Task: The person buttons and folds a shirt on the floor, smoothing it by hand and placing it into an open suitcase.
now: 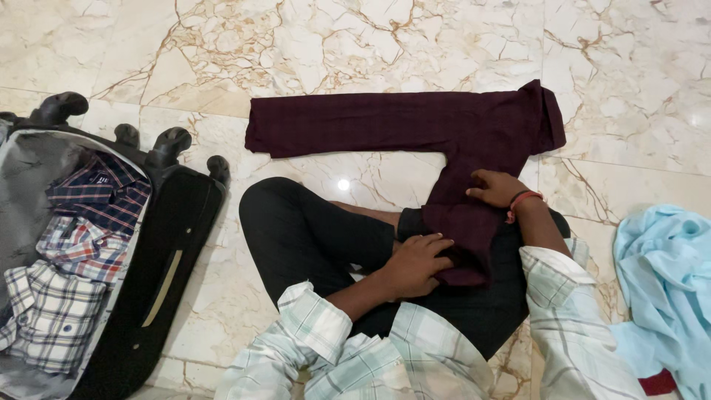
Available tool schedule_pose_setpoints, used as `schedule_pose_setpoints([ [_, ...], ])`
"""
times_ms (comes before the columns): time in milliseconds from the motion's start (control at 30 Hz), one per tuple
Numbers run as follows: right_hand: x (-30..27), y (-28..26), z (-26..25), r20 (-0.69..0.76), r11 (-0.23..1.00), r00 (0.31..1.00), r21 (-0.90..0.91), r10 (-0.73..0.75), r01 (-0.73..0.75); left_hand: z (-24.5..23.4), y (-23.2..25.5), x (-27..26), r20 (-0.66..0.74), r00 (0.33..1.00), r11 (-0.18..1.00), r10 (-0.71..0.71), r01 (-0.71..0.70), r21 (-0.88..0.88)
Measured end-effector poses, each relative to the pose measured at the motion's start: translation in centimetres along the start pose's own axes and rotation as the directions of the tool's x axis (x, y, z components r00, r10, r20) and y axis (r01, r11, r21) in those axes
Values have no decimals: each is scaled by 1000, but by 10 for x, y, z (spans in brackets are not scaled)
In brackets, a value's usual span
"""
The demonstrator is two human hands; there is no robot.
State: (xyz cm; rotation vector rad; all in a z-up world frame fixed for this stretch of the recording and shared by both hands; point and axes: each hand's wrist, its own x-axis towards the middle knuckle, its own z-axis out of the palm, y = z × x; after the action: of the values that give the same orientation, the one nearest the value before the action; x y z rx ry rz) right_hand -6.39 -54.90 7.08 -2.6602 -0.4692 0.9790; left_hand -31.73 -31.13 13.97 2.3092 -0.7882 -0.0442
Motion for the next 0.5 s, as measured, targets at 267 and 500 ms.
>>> schedule_pose_setpoints([
  [267,12,7,4,1,1000,1000,23,3,-3,-38,19,5,-118,972,884,-205,132,-448],
  [500,16,4,2,-37,995,997,69,-70,73,-54,16,6,-136,925,710,-354,171,-683],
])
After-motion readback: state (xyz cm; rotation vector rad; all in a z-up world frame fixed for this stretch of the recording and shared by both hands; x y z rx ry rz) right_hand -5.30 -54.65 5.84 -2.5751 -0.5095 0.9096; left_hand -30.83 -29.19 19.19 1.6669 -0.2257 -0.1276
